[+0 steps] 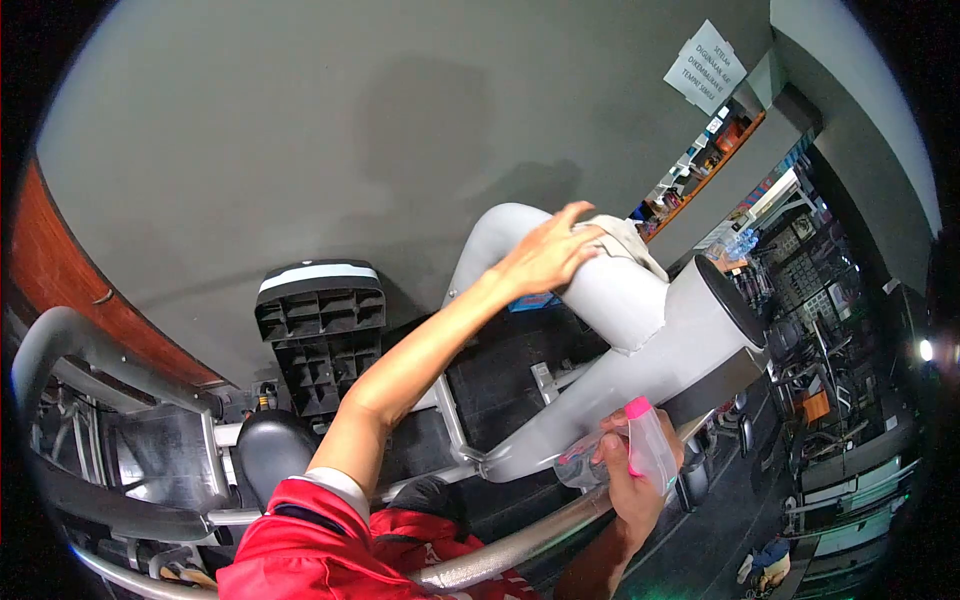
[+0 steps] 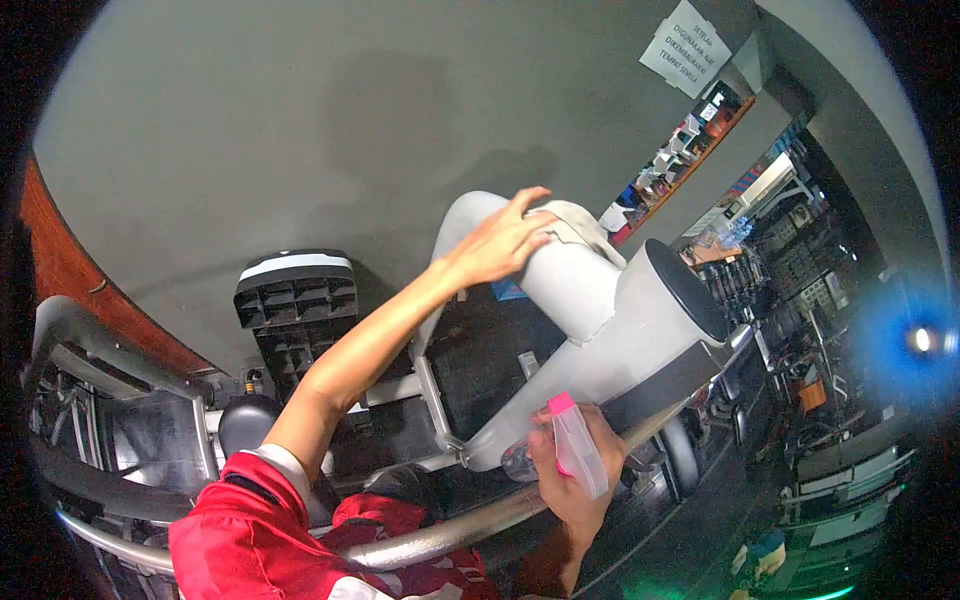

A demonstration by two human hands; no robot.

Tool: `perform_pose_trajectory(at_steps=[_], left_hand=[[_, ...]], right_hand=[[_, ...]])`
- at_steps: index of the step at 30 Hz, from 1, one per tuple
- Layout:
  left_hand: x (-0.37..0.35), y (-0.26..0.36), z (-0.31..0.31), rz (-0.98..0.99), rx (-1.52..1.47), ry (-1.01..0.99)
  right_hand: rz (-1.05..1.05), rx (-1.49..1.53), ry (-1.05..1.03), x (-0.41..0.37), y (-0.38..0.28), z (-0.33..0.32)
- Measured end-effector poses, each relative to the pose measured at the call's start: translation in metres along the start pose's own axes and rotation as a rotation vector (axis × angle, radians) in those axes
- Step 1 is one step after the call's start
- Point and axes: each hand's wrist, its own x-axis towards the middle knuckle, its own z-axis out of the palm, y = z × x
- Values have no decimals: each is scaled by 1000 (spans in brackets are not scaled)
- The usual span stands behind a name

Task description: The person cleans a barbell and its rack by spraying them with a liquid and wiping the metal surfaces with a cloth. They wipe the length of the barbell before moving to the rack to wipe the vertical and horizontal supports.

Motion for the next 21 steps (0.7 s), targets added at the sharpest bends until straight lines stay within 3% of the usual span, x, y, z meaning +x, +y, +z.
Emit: perform_pose_trajectory(at_steps=[2,4,6,10,12,14,16,17,19,21], left_hand=[[-2,-18,-2,-3,43,78],[-3,-29,-9,-283,296,101],[-17,-67,3,-484,316,193],[-55,-140,28,-1105,67,201],[-90,-187,53,-1218,112,42],[-114,-182,48,-1282,-160,-213],[-134,-165,55,-1315,-473,-81],[-144,-176,65,-1313,-477,-85],[-169,-214,94,-1365,-783,192],[-154,-205,86,-1354,-812,211]], right_hand=[[8,9,6,0,0,0],[21,19,16,-1,2,-1],[-62,-74,-17,0,5,-3],[-29,-42,-4,0,-1,-1],[32,-10,-5,0,-5,-1],[15,-18,1,0,-4,0],[1,-31,12,0,-1,0],[-9,-37,5,0,0,-1],[-17,-46,-6,0,0,-1],[-20,-61,-7,1,-1,0]])
